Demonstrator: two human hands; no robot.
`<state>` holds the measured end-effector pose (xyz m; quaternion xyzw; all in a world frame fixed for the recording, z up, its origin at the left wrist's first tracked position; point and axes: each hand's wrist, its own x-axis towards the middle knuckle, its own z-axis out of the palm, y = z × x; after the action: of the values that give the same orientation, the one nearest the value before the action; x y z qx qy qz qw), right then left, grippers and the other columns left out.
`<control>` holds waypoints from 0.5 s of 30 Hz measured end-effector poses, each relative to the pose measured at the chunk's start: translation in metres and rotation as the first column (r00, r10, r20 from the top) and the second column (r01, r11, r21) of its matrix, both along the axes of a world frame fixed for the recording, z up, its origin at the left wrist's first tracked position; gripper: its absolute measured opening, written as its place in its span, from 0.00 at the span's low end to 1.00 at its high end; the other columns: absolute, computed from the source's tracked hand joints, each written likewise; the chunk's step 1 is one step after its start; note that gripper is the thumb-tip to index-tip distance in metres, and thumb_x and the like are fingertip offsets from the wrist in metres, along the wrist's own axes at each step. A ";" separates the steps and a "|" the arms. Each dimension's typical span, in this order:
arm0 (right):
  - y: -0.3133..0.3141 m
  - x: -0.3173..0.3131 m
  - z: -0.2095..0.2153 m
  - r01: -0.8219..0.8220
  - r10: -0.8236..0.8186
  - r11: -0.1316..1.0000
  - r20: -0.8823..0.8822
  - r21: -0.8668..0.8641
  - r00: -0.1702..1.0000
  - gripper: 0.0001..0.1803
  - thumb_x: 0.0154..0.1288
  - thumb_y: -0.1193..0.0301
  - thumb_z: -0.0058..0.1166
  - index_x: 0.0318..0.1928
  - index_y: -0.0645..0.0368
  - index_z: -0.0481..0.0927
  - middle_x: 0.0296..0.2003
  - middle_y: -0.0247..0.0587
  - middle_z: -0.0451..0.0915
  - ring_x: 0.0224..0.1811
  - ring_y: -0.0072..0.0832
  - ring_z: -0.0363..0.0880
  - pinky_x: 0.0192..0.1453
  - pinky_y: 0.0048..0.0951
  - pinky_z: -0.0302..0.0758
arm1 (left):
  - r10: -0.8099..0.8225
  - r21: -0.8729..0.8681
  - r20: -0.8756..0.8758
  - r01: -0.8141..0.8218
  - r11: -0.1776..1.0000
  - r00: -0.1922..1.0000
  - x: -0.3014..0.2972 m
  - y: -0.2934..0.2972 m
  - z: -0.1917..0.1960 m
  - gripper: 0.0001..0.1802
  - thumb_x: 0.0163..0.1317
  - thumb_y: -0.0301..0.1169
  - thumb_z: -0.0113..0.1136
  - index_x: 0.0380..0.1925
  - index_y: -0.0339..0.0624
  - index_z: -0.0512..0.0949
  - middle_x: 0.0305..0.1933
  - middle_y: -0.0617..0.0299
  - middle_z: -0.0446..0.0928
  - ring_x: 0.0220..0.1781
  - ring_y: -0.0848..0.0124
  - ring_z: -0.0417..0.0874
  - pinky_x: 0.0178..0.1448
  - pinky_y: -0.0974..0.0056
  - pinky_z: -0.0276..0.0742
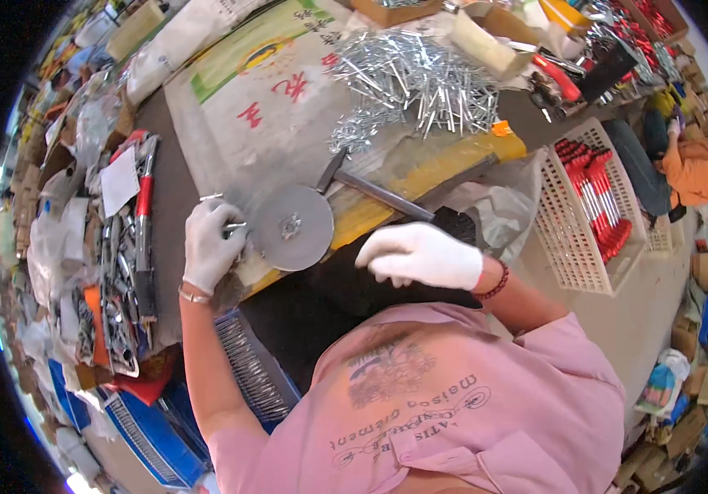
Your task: Assembling metal brackets by inserting pins and securing them with a hammer.
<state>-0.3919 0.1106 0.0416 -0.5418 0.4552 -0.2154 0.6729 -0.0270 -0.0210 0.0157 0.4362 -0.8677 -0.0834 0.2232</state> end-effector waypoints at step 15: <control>-0.114 -0.101 -0.042 -0.568 -0.770 0.279 -0.534 -0.774 0.350 0.07 0.66 0.66 0.66 0.43 0.41 0.91 0.42 0.34 0.81 0.42 0.36 0.84 0.43 0.41 0.81 | 0.288 0.136 -0.494 -0.253 0.958 0.821 -0.018 0.040 0.007 0.05 0.61 0.21 0.70 0.38 0.36 0.85 0.48 0.53 0.85 0.49 0.61 0.85 0.53 0.60 0.80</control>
<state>-0.4931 -0.0029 -0.0002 -0.7882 0.5576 -0.1468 -0.2152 -0.0449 0.0193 0.0226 0.5243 -0.7039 -0.1910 0.4395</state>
